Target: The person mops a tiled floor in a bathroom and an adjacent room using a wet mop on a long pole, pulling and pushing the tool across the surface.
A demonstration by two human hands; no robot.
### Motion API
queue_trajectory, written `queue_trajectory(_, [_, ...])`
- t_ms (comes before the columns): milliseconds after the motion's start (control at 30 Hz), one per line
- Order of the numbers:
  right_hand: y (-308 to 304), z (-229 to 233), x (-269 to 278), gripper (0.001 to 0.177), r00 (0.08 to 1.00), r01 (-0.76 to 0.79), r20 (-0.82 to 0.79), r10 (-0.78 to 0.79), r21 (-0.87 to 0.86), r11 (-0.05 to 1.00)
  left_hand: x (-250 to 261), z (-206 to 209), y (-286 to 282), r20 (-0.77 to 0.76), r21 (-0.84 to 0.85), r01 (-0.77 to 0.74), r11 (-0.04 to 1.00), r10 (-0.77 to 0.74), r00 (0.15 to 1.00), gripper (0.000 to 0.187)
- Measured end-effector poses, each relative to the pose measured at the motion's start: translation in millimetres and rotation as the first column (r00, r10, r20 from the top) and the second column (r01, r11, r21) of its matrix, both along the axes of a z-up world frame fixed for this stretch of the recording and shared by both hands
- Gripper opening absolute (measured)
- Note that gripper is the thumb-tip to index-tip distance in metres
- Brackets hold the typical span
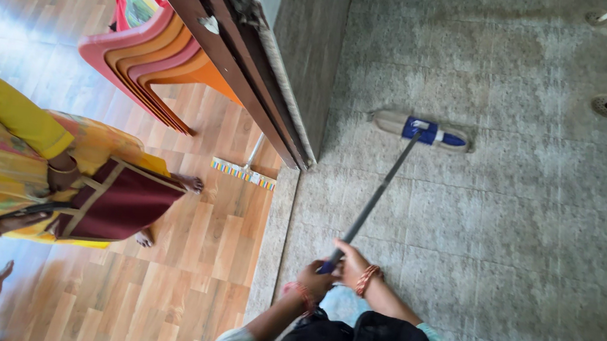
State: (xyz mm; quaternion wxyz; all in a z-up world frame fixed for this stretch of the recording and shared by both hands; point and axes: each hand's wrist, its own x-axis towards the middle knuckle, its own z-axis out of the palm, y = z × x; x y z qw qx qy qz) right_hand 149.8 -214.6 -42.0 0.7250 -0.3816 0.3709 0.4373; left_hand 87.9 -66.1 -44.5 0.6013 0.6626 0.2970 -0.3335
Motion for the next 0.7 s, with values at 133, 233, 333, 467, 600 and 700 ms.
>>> queue_trajectory(133, [-15, -6, 32, 0.048, 0.997, 0.053, 0.068, -0.037, -0.255, 0.965, 61, 4, -42, 0.135, -0.06, 0.033, 0.998, -0.024, 0.99, 0.051])
queue_trajectory(233, [-20, -5, 32, 0.04, 0.994, 0.088, 0.094, -0.057, -0.37, 0.925, 66, 4, -52, 0.143, -0.137, -0.023, 0.99, 0.043, 0.989, 0.074])
queue_trajectory(333, [-23, -4, 12, 0.041, 0.996, 0.083, 0.067, -0.064, -0.345, 0.935, 38, 3, -48, 0.178, -0.12, 0.04, 0.992, -0.018, 0.984, 0.077])
queue_trajectory(467, [-9, 4, -9, 0.046, 0.998, 0.045, 0.06, -0.031, -0.248, 0.968, -4, 2, -19, 0.093, -0.169, 0.068, 0.983, -0.053, 0.994, 0.08])
queue_trajectory(600, [30, 33, -44, 0.043, 1.0, -0.003, -0.012, 0.002, -0.08, 0.997, -65, -4, 41, 0.015, -0.311, 0.011, 0.95, -0.007, 1.0, 0.081])
queue_trajectory(700, [53, 91, -76, 0.06, 0.983, -0.182, -0.032, 0.181, -0.06, 0.981, -116, 8, 78, 0.044, -0.228, 0.082, 0.97, -0.074, 0.996, 0.079])
